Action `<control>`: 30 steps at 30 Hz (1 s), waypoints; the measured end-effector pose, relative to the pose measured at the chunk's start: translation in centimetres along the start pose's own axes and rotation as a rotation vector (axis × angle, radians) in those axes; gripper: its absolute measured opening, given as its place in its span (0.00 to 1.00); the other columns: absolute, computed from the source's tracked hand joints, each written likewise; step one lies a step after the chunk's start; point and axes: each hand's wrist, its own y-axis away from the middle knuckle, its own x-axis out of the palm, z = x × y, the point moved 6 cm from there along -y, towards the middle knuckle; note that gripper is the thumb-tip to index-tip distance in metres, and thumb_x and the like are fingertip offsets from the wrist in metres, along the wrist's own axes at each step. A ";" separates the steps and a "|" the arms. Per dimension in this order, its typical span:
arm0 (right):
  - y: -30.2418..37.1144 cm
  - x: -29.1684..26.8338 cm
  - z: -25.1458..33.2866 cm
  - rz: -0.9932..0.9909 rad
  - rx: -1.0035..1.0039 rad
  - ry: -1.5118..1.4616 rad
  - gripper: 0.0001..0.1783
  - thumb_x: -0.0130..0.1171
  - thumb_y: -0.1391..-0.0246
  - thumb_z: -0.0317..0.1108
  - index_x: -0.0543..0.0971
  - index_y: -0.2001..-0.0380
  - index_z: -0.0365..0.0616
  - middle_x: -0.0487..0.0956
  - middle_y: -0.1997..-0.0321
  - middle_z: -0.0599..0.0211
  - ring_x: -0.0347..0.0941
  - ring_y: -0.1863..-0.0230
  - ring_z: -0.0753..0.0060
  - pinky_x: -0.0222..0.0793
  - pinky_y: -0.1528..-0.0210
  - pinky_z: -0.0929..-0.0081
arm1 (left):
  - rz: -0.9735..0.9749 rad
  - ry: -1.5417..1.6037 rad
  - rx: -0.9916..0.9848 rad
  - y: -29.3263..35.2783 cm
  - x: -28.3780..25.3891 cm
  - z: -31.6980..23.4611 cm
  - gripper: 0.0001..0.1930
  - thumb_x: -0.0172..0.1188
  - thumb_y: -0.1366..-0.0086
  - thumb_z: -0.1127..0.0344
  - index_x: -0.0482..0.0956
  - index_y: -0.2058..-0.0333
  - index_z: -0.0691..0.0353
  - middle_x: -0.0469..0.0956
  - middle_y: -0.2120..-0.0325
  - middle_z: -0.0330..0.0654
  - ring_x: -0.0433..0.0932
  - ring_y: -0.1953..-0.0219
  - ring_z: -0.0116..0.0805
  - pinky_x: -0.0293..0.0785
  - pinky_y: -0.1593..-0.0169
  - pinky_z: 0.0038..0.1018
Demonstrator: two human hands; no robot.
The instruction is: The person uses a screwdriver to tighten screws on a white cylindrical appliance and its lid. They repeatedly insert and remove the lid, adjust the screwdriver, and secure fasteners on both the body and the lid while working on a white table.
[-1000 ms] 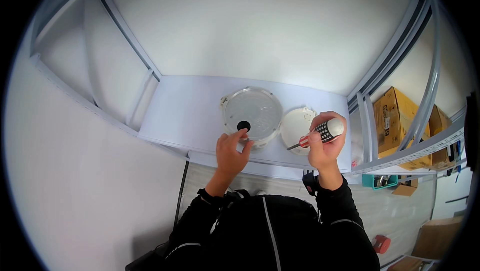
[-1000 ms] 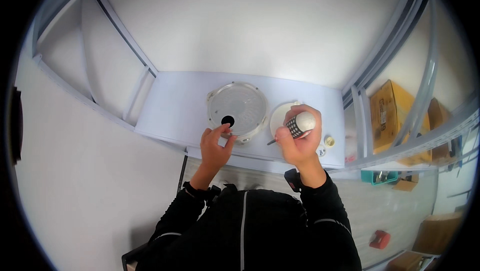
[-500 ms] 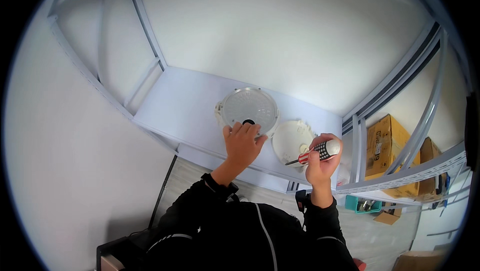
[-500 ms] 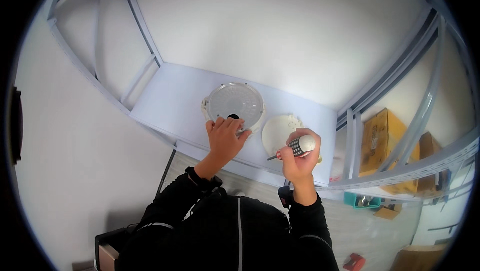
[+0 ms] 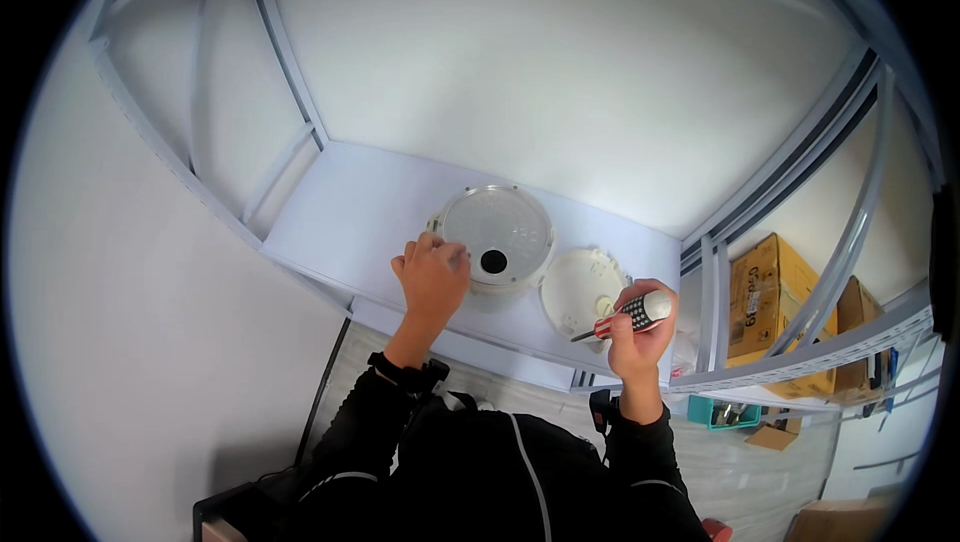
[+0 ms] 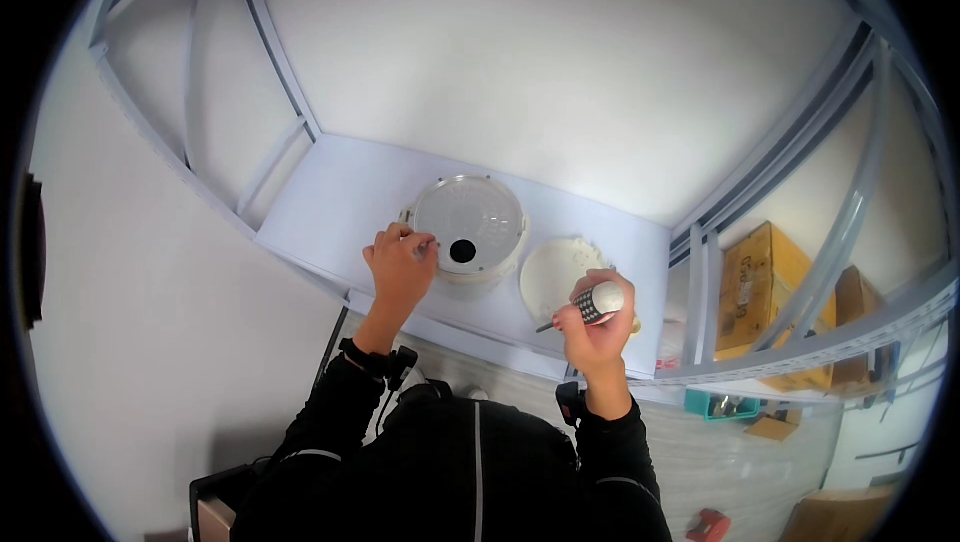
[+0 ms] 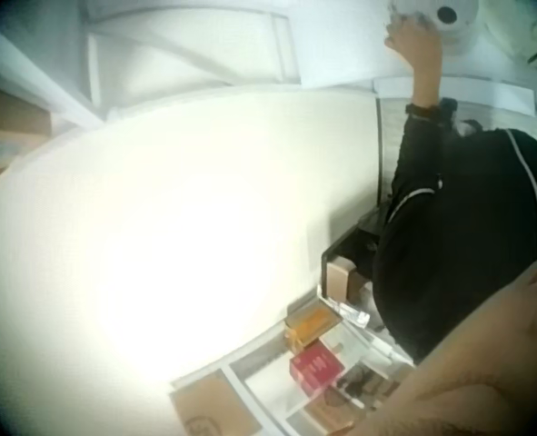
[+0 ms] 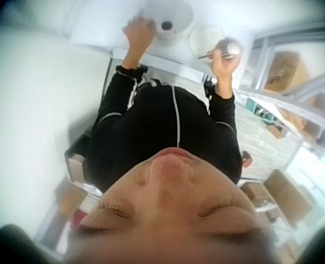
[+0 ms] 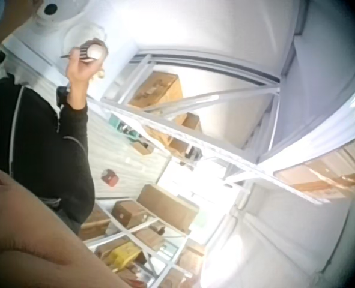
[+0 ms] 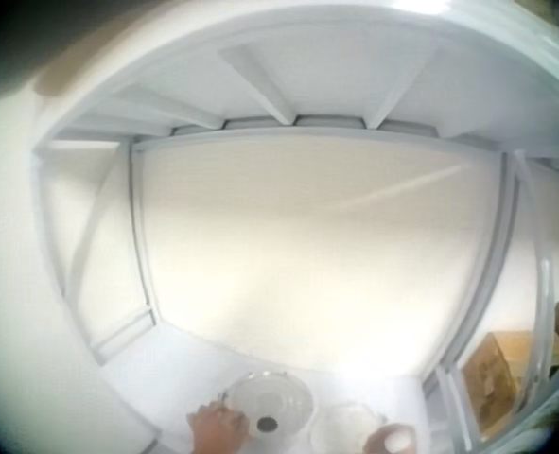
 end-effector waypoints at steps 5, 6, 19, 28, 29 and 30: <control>-0.4 0.5 0.2 -0.012 0.005 -0.003 0.27 0.60 0.42 0.19 0.66 0.40 0.34 0.77 0.63 0.59 0.76 0.73 0.76 0.75 0.69 0.77 | 0.017 0.020 0.078 -0.5 -0.2 -0.5 0.04 0.73 0.40 0.62 0.92 0.65 0.48 0.82 0.60 0.32 0.78 0.53 0.39 0.62 0.48 0.45; -0.4 0.7 0.1 -0.027 0.016 -0.008 0.27 0.61 0.42 0.19 0.66 0.40 0.34 0.77 0.63 0.60 0.75 0.73 0.77 0.75 0.69 0.76 | 0.019 0.016 0.093 -0.6 -0.2 -0.7 0.04 0.73 0.40 0.62 0.92 0.65 0.48 0.82 0.60 0.32 0.78 0.53 0.39 0.62 0.48 0.45; -1.0 2.3 -0.6 -0.040 0.002 0.063 0.30 0.71 0.39 0.30 0.68 0.40 0.35 0.78 0.64 0.61 0.74 0.70 0.77 0.72 0.66 0.76 | 0.253 0.081 0.133 -1.9 0.2 -1.6 0.04 0.73 0.39 0.61 0.92 0.67 0.50 0.84 0.65 0.30 0.78 0.55 0.36 0.57 0.46 0.43; -1.3 3.5 -1.3 -0.048 -0.018 0.091 0.31 0.73 0.40 0.31 0.69 0.39 0.35 0.78 0.63 0.62 0.74 0.69 0.77 0.72 0.66 0.76 | 0.308 0.059 0.296 -2.3 1.1 -2.3 0.02 0.68 0.34 0.65 0.83 0.65 0.52 0.83 0.62 0.30 0.78 0.54 0.38 0.59 0.48 0.44; -1.4 3.5 -1.3 -0.055 -0.019 0.089 0.31 0.73 0.40 0.32 0.69 0.40 0.35 0.78 0.63 0.62 0.73 0.69 0.77 0.71 0.66 0.76 | 0.301 0.116 0.312 -2.3 0.9 -2.4 0.02 0.67 0.34 0.66 0.82 0.65 0.52 0.83 0.62 0.30 0.79 0.55 0.37 0.60 0.47 0.43; -1.4 3.7 -1.2 -0.065 -0.019 0.091 0.31 0.73 0.40 0.32 0.69 0.40 0.35 0.78 0.63 0.63 0.73 0.68 0.77 0.71 0.65 0.77 | 0.297 0.175 0.330 -2.4 0.8 -2.4 0.03 0.67 0.34 0.67 0.81 0.65 0.53 0.83 0.61 0.30 0.79 0.55 0.37 0.60 0.47 0.43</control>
